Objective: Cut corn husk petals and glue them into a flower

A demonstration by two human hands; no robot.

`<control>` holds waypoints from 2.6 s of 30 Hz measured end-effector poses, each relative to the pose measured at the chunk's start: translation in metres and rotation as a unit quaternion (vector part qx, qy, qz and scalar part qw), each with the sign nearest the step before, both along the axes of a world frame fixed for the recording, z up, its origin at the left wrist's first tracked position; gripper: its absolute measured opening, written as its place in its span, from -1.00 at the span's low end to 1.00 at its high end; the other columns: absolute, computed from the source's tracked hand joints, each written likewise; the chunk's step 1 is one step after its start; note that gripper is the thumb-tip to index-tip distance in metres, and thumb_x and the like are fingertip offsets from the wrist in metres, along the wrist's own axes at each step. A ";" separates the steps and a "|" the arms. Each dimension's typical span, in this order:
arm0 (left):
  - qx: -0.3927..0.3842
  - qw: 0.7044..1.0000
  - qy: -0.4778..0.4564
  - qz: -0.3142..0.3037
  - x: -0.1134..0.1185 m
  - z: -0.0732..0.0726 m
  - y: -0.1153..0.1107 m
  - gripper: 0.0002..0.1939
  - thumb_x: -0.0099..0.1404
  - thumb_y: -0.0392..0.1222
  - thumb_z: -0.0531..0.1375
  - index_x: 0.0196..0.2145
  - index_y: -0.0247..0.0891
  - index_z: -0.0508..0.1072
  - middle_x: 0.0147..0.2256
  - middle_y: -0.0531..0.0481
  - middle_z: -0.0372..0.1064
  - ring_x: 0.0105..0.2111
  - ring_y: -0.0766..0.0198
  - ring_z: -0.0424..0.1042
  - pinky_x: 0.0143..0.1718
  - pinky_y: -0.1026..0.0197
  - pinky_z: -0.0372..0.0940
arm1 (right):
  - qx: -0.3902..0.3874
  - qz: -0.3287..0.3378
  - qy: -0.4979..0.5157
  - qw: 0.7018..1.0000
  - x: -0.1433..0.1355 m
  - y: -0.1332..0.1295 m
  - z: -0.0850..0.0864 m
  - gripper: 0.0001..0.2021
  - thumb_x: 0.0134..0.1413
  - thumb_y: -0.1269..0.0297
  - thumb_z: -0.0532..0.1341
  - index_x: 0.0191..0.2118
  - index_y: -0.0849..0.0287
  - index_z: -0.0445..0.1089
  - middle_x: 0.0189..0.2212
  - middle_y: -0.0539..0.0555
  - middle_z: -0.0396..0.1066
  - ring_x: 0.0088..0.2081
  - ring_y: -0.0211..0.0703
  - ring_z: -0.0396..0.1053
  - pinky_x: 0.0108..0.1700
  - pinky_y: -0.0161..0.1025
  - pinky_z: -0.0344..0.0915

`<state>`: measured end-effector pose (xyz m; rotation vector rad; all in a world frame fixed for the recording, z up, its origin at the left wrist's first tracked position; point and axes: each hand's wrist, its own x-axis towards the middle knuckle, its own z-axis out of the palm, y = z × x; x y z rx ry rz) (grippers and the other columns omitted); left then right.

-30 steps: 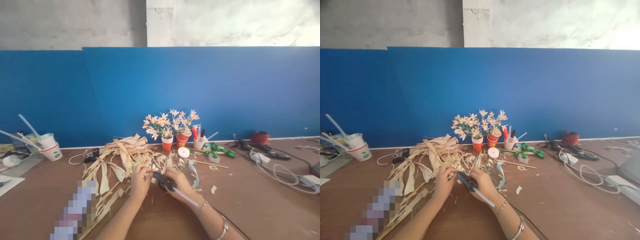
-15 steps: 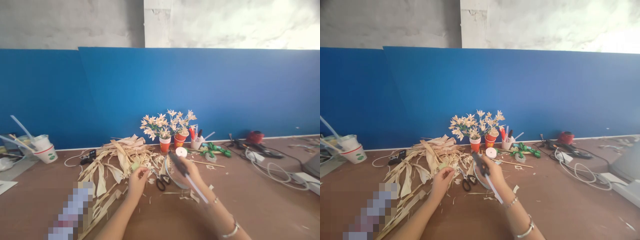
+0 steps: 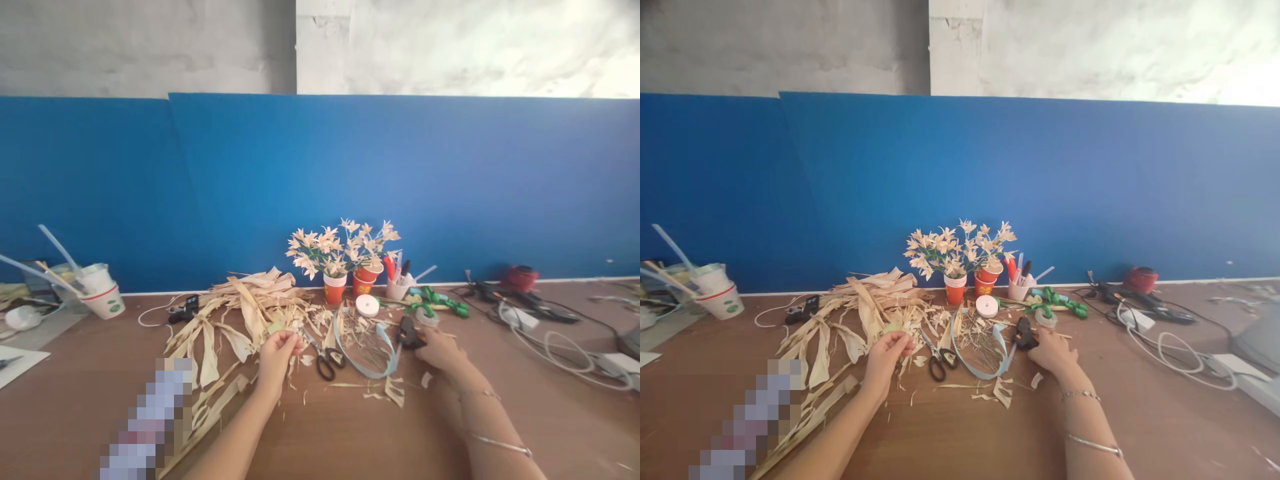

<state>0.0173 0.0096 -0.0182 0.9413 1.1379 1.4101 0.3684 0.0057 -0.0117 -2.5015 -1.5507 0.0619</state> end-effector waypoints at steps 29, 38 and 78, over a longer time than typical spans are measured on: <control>0.002 1.000 -0.009 0.002 0.001 -0.005 0.003 -0.80 -0.03 -0.12 0.28 -0.50 -0.31 0.42 -0.54 -0.01 0.46 -0.51 0.26 0.47 -0.45 0.28 0.33 | 0.187 0.399 0.206 0.873 -0.209 0.008 -0.009 -0.86 -0.15 0.55 0.14 -0.50 0.18 0.34 -0.53 0.00 0.35 -0.44 -0.21 0.27 -0.36 -0.32 0.16; -0.013 1.000 -0.016 -0.002 0.001 -0.001 0.003 -0.82 -0.09 -0.16 0.29 -0.53 -0.30 0.41 -0.62 0.07 0.40 -0.57 0.30 0.41 -0.55 0.33 0.25 | 0.317 0.431 0.187 0.823 -0.212 0.006 -0.002 -0.85 -0.01 0.53 0.11 -0.39 0.17 0.37 -0.45 0.06 0.39 -0.34 -0.13 0.30 -0.26 -0.23 0.21; 0.020 0.997 0.036 -0.066 0.004 -0.020 0.009 -0.82 -0.05 -0.12 0.27 -0.56 -0.28 0.38 -0.68 0.11 0.33 -0.65 0.33 0.32 -0.59 0.31 0.21 | 0.345 0.438 0.035 0.829 -0.212 0.002 0.008 -0.88 0.08 0.48 0.09 -0.41 0.17 0.31 -0.43 0.07 0.30 -0.31 -0.12 0.21 -0.27 -0.22 0.11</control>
